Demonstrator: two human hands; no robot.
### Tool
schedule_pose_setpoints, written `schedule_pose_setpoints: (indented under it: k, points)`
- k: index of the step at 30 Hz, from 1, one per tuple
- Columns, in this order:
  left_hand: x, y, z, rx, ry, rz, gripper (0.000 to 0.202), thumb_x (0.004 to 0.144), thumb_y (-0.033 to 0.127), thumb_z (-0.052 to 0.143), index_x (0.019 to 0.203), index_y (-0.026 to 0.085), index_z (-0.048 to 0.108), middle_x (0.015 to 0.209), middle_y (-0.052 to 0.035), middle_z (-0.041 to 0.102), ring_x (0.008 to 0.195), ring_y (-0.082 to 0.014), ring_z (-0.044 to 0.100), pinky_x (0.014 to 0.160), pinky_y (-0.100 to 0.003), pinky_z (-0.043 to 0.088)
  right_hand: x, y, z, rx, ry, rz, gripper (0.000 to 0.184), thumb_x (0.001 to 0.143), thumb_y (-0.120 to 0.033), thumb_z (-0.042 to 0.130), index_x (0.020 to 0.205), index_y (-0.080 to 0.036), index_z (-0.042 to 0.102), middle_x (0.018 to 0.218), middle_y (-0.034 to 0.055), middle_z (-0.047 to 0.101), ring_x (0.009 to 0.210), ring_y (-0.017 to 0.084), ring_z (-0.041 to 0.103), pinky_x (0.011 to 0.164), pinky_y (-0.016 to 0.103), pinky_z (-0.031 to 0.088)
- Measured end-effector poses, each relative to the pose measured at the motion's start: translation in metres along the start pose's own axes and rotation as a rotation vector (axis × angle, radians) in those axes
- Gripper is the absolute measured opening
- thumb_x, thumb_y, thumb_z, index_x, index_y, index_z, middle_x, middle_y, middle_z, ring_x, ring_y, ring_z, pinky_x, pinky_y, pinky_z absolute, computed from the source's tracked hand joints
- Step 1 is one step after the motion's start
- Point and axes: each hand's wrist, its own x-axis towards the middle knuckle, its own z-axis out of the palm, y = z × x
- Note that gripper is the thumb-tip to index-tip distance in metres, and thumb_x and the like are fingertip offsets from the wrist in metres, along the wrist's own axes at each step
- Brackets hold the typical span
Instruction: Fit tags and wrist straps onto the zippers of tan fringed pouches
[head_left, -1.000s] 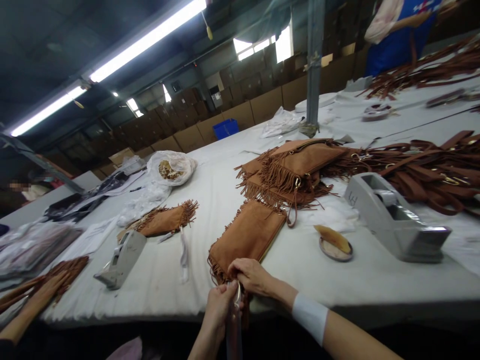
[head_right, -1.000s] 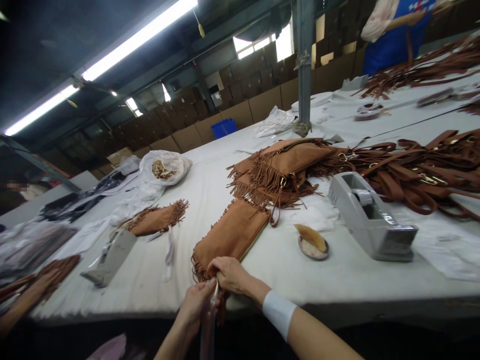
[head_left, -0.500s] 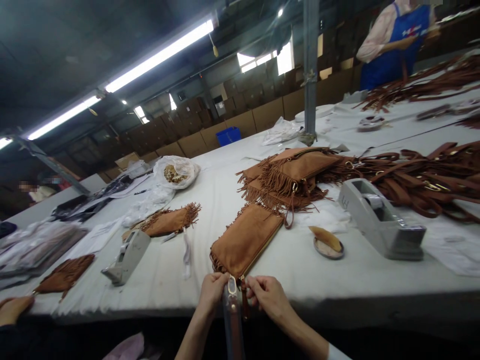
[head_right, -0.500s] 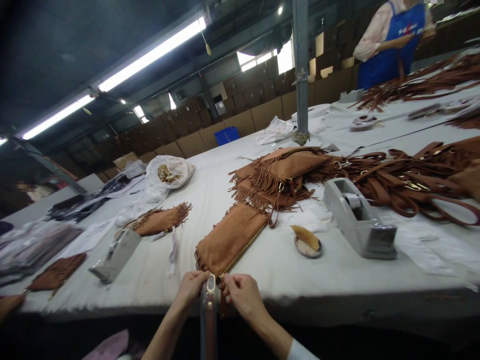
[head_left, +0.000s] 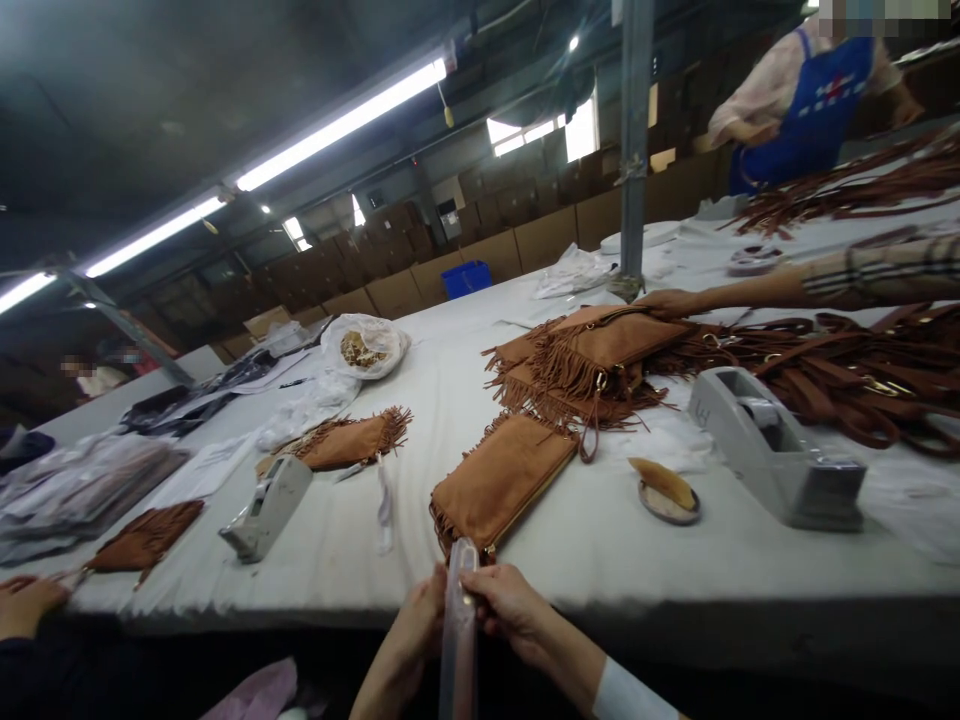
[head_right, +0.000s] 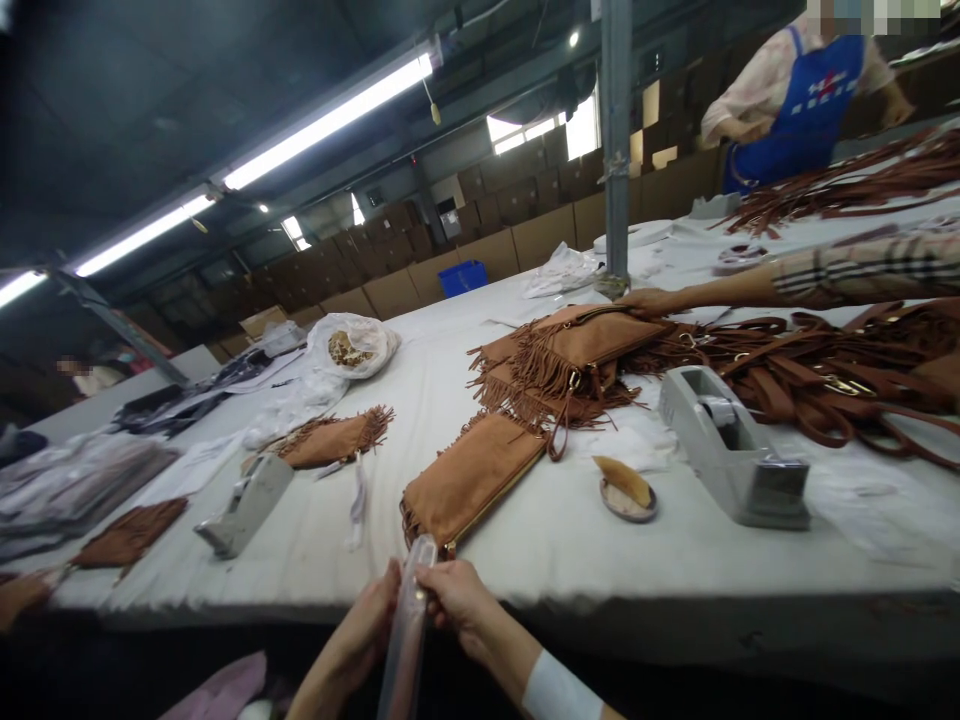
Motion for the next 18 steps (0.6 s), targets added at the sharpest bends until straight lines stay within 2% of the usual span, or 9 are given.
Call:
schedule_pose_setpoints:
  k: [3, 5, 7, 10, 13, 18]
  points:
    - [-0.017, -0.012, -0.001, -0.044, -0.081, 0.051, 0.066, 0.060, 0.073, 0.065, 0.073, 0.008, 0.070, 0.055, -0.0054, 0.063, 0.048, -0.0114, 0.051, 0.049, -0.022, 0.036, -0.001, 0.004, 0.002, -0.008, 0.006, 0.002, 0.035, 0.079, -0.043, 0.061, 0.058, -0.015, 0.053, 0.042, -0.0063, 0.046, 0.033, 0.003, 0.034, 0.034, 0.017, 0.021]
    - [-0.023, -0.015, -0.001, -0.068, -0.048, 0.088, 0.058, 0.061, 0.066, 0.071, 0.065, 0.008, 0.069, 0.049, -0.0029, 0.060, 0.044, -0.0086, 0.047, 0.046, -0.020, 0.033, -0.001, 0.004, 0.005, -0.034, 0.013, 0.000, 0.035, 0.081, -0.041, 0.058, 0.058, -0.015, 0.055, 0.041, -0.0048, 0.048, 0.033, 0.004, 0.037, 0.034, 0.017, 0.019]
    - [-0.024, -0.015, 0.000, -0.127, 0.034, 0.086, 0.053, 0.063, 0.061, 0.073, 0.064, 0.009, 0.068, 0.047, -0.0019, 0.059, 0.041, -0.0078, 0.046, 0.043, -0.019, 0.032, 0.000, 0.001, 0.007, -0.067, 0.027, 0.009, 0.034, 0.084, -0.038, 0.055, 0.059, -0.015, 0.056, 0.040, -0.0053, 0.048, 0.031, 0.004, 0.035, 0.032, 0.017, 0.017]
    - [-0.023, -0.016, -0.001, -0.278, 0.142, 0.052, 0.045, 0.063, 0.053, 0.077, 0.074, 0.010, 0.070, 0.058, -0.0050, 0.066, 0.049, -0.0120, 0.056, 0.048, -0.021, 0.041, 0.001, -0.008, 0.006, -0.108, 0.055, 0.050, 0.032, 0.085, -0.034, 0.053, 0.059, -0.017, 0.053, 0.038, -0.0086, 0.042, 0.027, 0.003, 0.027, 0.029, 0.016, 0.015]
    - [-0.023, -0.019, 0.000, -0.370, 0.147, 0.025, 0.038, 0.061, 0.043, 0.080, 0.075, 0.009, 0.071, 0.060, -0.0056, 0.067, 0.052, -0.0122, 0.059, 0.050, -0.021, 0.044, 0.004, -0.016, 0.004, -0.130, 0.053, 0.125, 0.031, 0.083, -0.029, 0.053, 0.055, -0.017, 0.050, 0.038, -0.0080, 0.042, 0.025, 0.003, 0.026, 0.027, 0.016, 0.013]
    - [-0.028, -0.019, 0.005, -0.395, 0.133, 0.009, 0.034, 0.061, 0.039, 0.081, 0.068, 0.008, 0.069, 0.053, -0.0040, 0.064, 0.047, -0.0098, 0.055, 0.046, -0.019, 0.042, 0.009, -0.018, 0.007, -0.125, 0.018, 0.221, 0.023, 0.072, -0.014, 0.055, 0.051, -0.017, 0.046, 0.036, -0.0080, 0.040, 0.025, 0.002, 0.027, 0.027, 0.013, 0.014]
